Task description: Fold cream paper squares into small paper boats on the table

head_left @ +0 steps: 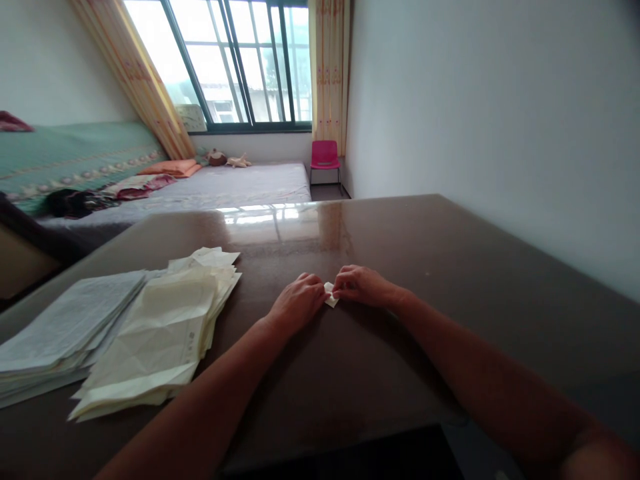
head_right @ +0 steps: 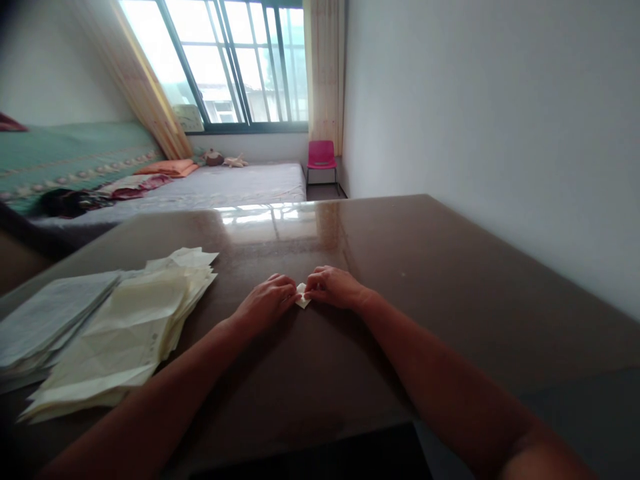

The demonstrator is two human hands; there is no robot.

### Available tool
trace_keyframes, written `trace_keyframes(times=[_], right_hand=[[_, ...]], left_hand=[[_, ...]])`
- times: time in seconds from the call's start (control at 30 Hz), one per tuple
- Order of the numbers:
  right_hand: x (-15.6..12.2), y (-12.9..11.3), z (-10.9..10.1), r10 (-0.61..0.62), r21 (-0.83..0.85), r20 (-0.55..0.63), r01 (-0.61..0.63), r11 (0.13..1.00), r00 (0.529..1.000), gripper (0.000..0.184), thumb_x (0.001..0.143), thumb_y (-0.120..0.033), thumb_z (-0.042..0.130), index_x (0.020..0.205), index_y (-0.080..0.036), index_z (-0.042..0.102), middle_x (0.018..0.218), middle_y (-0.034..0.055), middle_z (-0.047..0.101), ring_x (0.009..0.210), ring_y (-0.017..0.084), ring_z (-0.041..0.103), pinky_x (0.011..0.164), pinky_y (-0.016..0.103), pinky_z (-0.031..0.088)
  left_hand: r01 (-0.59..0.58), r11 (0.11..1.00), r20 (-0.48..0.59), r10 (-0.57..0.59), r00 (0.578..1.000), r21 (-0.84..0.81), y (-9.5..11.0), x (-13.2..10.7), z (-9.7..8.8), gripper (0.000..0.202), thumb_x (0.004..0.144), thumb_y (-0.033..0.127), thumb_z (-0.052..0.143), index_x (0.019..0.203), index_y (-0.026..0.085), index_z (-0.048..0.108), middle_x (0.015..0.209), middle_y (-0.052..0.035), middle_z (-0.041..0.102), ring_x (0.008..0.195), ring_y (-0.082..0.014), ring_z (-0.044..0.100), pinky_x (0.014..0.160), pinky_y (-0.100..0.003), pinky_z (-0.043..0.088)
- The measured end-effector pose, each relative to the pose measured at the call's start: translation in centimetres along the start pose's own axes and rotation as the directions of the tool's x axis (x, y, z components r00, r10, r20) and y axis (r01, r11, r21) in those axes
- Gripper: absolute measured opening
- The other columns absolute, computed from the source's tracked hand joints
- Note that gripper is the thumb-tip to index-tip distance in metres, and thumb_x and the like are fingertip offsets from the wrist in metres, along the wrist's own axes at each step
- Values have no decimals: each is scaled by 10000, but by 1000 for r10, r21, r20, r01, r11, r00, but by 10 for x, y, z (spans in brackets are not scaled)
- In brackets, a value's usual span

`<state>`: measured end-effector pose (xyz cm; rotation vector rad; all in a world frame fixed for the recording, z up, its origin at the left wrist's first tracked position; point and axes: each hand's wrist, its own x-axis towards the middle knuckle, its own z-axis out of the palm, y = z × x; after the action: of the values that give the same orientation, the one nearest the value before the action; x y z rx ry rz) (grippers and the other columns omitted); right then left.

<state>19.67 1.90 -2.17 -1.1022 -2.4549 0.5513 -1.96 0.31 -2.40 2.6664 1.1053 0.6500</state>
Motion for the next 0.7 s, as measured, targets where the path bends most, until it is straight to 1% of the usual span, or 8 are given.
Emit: trace_keyframes(times=[0.07, 0.2, 0.33, 0.43, 0.5, 0.57, 0.63, 0.7], right_hand=[[1, 0, 4, 29, 13, -11, -29, 1000, 1000, 173, 782, -353, 662, 892, -226, 700, 847, 14, 603, 716, 123, 546, 638, 228, 391], [1, -2, 5, 50, -27, -14, -50, 998, 999, 314, 751, -362, 694, 1045, -254, 673, 872, 18, 612, 770, 143, 555, 662, 237, 397], [-2, -11, 0, 30, -174, 20, -26, 984, 999, 332, 822, -409, 617, 1126, -281, 659, 970, 51, 611, 840, 170, 560, 674, 254, 399], [-5, -22, -2, -2, -313, 56, 19, 949, 998, 323, 880, -387, 539, 1179, -300, 625, 1007, 70, 606, 952, 211, 536, 722, 285, 406], [-7, -29, 0, -8, -396, 72, 36, 917, 997, 328, 905, -346, 495, 1211, -284, 597, 1039, 89, 599, 998, 233, 513, 754, 315, 409], [-8, -36, 2, 2, -457, 82, 36, 889, 997, 335, 913, -282, 467, 1229, -244, 572, 1070, 110, 590, 1013, 247, 501, 775, 344, 411], [-9, -41, 3, 12, -494, 103, 41, 868, 995, 339, 909, -222, 456, 1233, -207, 555, 1091, 125, 584, 1023, 254, 496, 795, 364, 409], [-10, -43, 4, 13, -516, 132, 58, 855, 991, 350, 900, -187, 458, 1241, -185, 541, 1109, 135, 578, 1030, 254, 495, 813, 369, 407]], left_hand=[[4, 1000, -7, -4, 1000, 23, 1, 1, 3, 223, 899, 289, 485, 791, 192, 654, 879, -61, 612, 871, -186, 526, 800, -297, 443], [-24, 998, 19, 23, 1000, 53, 4, 0, 2, 198, 909, 255, 470, 874, 197, 656, 946, -63, 625, 905, -191, 522, 824, -304, 445], [-58, 993, 97, 48, 994, 99, 9, 1, 0, 222, 911, 211, 466, 824, 195, 669, 962, -64, 650, 916, -197, 529, 801, -295, 449], [-28, 987, 146, 5, 989, 157, 17, 1, -1, 181, 881, 156, 498, 920, 182, 673, 991, -73, 665, 911, -213, 547, 797, -311, 453], [-26, 977, 178, -13, 984, 210, 23, 0, -2, 226, 867, 130, 501, 1027, 179, 652, 1023, -75, 667, 894, -219, 561, 797, -320, 454], [-50, 967, 205, -3, 979, 249, 29, -1, -2, 299, 857, 99, 485, 1111, 181, 619, 1062, -79, 660, 889, -215, 577, 805, -321, 452], [-81, 960, 220, 22, 975, 266, 34, -3, -3, 349, 844, 69, 468, 1152, 174, 594, 1101, -96, 645, 924, -213, 588, 824, -318, 450], [-105, 951, 224, 39, 974, 290, 37, -5, -3, 372, 837, 58, 457, 1180, 142, 575, 1144, -129, 625, 984, -227, 584, 840, -325, 452]])
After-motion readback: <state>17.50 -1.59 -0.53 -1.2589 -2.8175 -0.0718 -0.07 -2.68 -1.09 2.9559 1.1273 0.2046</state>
